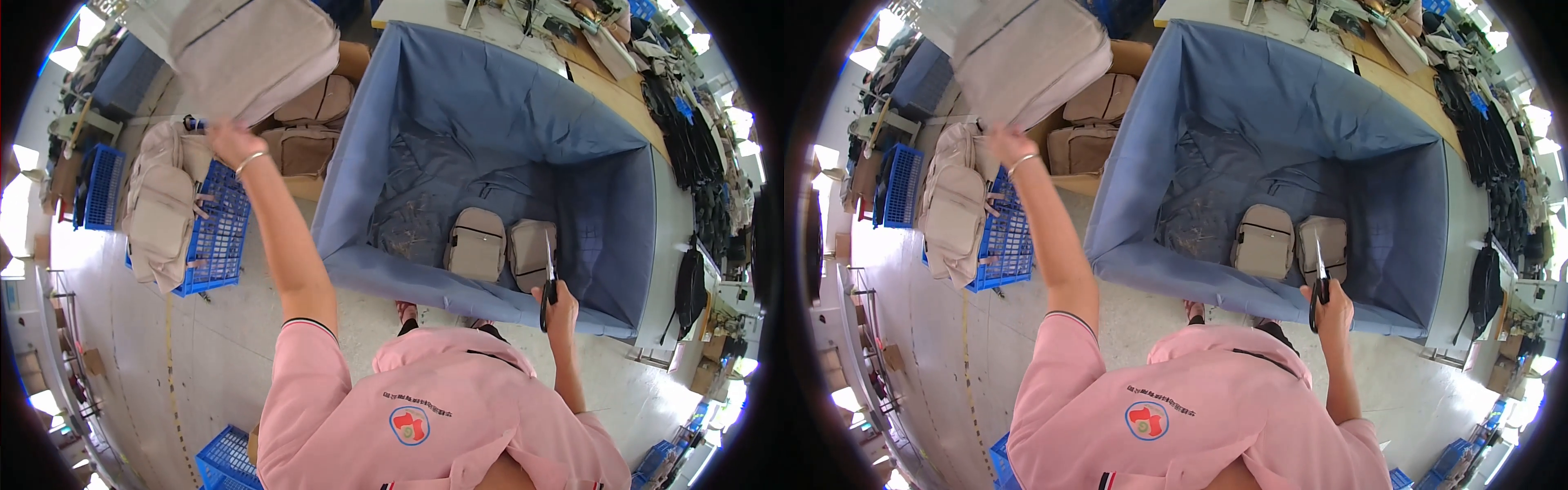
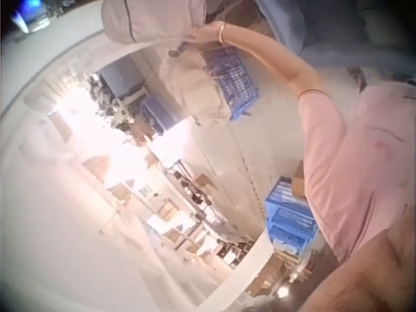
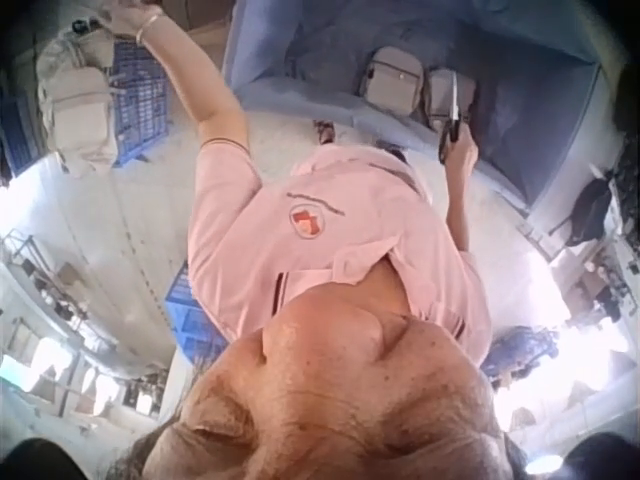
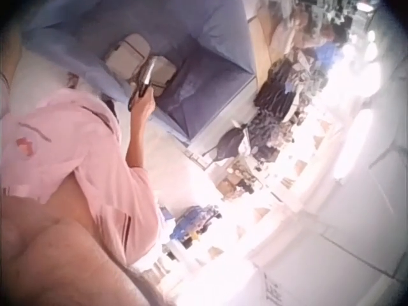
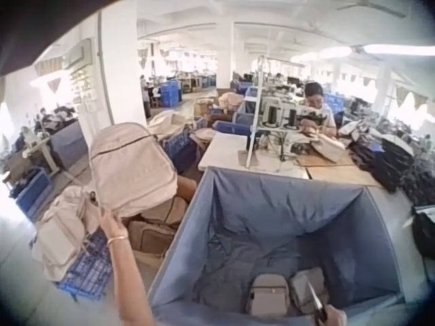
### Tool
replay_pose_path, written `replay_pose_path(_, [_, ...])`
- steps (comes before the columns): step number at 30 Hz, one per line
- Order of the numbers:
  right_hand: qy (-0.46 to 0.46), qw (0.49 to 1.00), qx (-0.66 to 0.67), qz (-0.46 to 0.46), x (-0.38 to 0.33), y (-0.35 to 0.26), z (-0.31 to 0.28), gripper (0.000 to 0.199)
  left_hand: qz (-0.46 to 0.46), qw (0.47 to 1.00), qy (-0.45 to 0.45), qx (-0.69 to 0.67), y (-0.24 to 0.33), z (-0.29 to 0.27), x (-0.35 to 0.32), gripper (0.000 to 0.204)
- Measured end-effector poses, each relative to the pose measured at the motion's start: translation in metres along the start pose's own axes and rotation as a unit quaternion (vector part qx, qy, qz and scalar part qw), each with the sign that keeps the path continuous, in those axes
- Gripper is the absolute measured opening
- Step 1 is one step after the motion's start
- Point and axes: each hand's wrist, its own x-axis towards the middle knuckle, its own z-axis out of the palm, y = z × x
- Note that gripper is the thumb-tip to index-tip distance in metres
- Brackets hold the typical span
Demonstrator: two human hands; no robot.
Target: The recorder is using scissors to trim excess threads or material from backpacks before placing them in a large bin.
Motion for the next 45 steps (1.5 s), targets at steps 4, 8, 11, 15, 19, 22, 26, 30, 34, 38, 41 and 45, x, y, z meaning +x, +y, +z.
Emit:
replay_pose_path(4, [-0.007,0.996,-0.045,0.078,-0.019,0.045,-0.014,0.048,-0.196,0.943,-0.21,0.168,-0.089,0.046,-0.14,0.04])
replay_pose_path(8, [-0.048,0.987,-0.088,0.123,-0.025,0.086,-0.022,0.047,-0.282,0.868,-0.39,0.12,-0.143,0.044,-0.303,0.022])
replay_pose_path(11, [-0.037,0.986,-0.108,0.12,-0.024,0.125,-0.034,0.046,-0.468,0.732,-0.447,0.214,-0.185,0.025,-0.405,0.025])
replay_pose_path(15, [-0.05,0.969,-0.142,0.198,-0.006,0.179,-0.052,0.044,-0.505,0.603,-0.524,0.326,-0.255,-0.016,-0.474,0.027])
replay_pose_path(19, [-0.04,0.952,-0.149,0.265,0.012,0.265,-0.071,0.044,-0.421,0.543,-0.56,0.463,-0.34,-0.069,-0.498,0.026])
replay_pose_path(22, [0.009,0.946,-0.152,0.288,0.009,0.337,-0.083,0.042,-0.373,0.506,-0.548,0.552,-0.391,-0.104,-0.548,0.021])
replay_pose_path(26, [0.045,0.947,-0.13,0.292,0.021,0.411,-0.095,0.034,-0.404,0.465,-0.512,0.598,-0.444,-0.149,-0.608,0.023])
replay_pose_path(30, [0.069,0.932,-0.149,0.323,0.02,0.474,-0.093,0.038,-0.46,0.433,-0.497,0.595,-0.485,-0.186,-0.687,0.025])
replay_pose_path(34, [0.116,0.915,-0.054,0.382,0.019,0.495,-0.082,0.042,-0.38,0.397,-0.566,0.615,-0.532,-0.202,-0.706,0.025])
replay_pose_path(38, [0.089,0.906,-0.12,0.397,0.02,0.487,-0.085,0.043,-0.494,0.36,-0.525,0.592,-0.563,-0.208,-0.809,0.028])
replay_pose_path(41, [0.096,0.918,-0.143,0.358,0.013,0.49,-0.083,0.047,-0.528,0.425,-0.476,0.56,-0.616,-0.207,-0.844,0.034])
replay_pose_path(45, [0.052,0.902,-0.128,0.408,0.023,0.48,-0.082,0.049,-0.502,0.457,-0.464,0.57,-0.71,-0.201,-0.837,0.048])
